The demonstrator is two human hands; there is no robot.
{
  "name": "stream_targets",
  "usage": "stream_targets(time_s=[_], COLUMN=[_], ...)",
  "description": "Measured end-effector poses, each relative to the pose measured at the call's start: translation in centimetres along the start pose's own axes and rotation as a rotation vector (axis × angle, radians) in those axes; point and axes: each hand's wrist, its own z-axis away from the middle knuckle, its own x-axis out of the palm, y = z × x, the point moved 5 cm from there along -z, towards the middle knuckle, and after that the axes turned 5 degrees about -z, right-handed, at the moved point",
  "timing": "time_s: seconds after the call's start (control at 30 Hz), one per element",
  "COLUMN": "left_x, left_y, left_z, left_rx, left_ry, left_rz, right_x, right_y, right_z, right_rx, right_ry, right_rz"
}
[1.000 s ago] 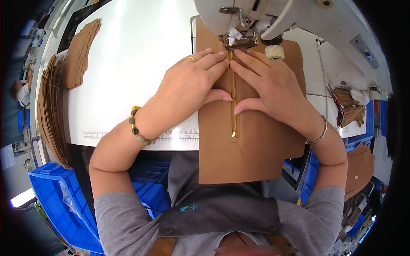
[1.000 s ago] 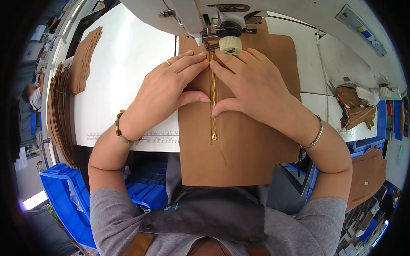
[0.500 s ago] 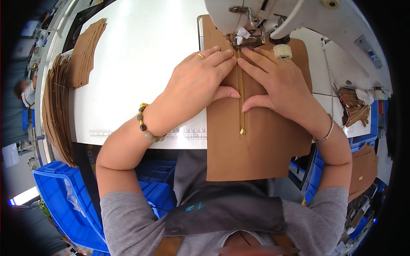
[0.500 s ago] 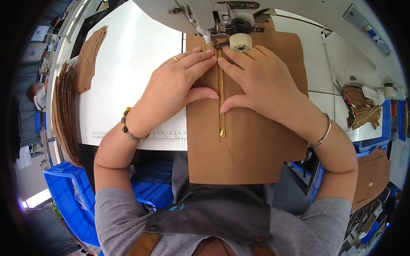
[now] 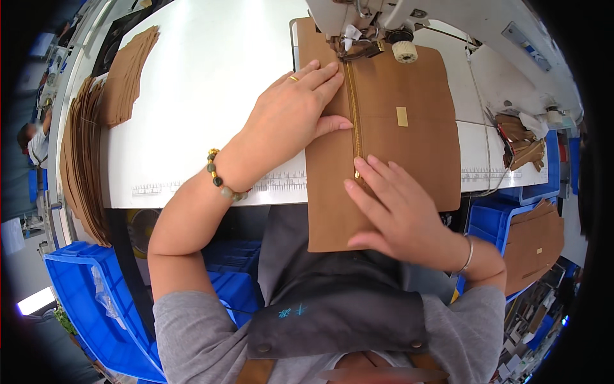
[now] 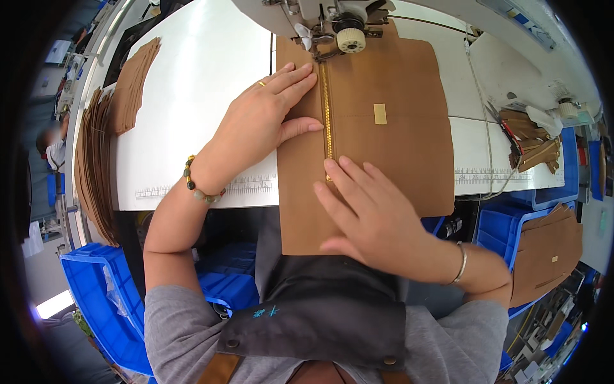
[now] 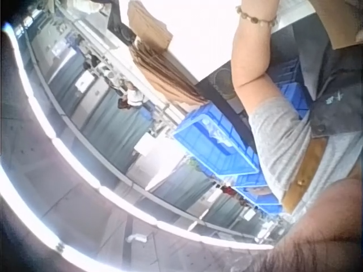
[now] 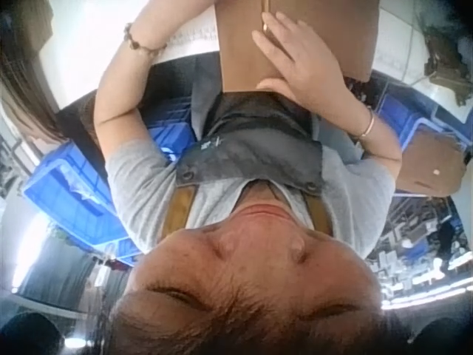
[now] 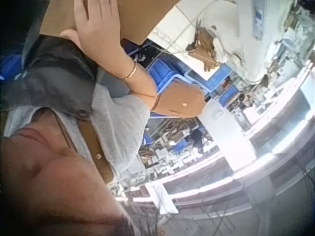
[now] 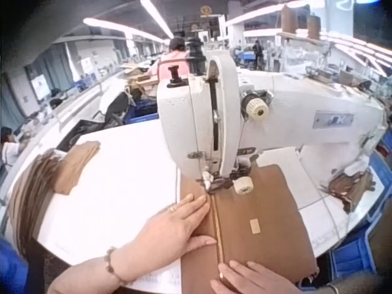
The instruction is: Sewing a zipper and panels for a leather bag using an industrial sewing machine.
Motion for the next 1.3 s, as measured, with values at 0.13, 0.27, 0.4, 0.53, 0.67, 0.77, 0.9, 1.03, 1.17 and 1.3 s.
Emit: stream_targets(time_s=[0.13,0.27,0.4,0.53,0.67,0.77,0.9,1.03,1.17,1.3], left_x=[-0.9,-3.2,-4.3,-4.1,-3.2,-3.0,-2.8,-2.5,-2.5,-2.5], left_y=[0.6,0.9,2.1,5.1,6.0,6.2,6.5,7.0,7.7,9.3], left_z=[1.2,4.7,8.2,9.0,8.3,7.8,7.9,8.0,8.1,7.7], left_rx=[-0.037,-0.280,-0.326,-0.065,0.008,0.078,0.113,0.152,0.183,0.075], left_ry=[-0.020,0.030,0.066,0.208,0.216,0.214,0.237,0.292,0.229,0.224], left_rz=[0.033,0.150,0.133,0.214,0.174,0.145,0.124,0.078,0.023,-0.021], right_x=[2.5,1.9,0.4,0.2,0.2,0.2,0.3,0.2,0.0,-2.1], right_y=[-1.3,-0.6,1.0,1.3,1.3,1.4,1.5,1.4,1.6,4.4], right_z=[0.3,1.1,2.4,2.3,2.3,2.4,2.5,2.3,2.7,4.6], right_rx=[0.028,0.078,0.179,0.211,0.251,0.238,0.224,0.224,0.170,0.173], right_ry=[0.043,0.127,0.098,0.106,0.137,0.137,0.141,0.138,0.078,0.206], right_rz=[0.251,-0.022,-0.489,-0.625,-0.669,-0.641,-0.637,-0.638,-0.578,-0.503])
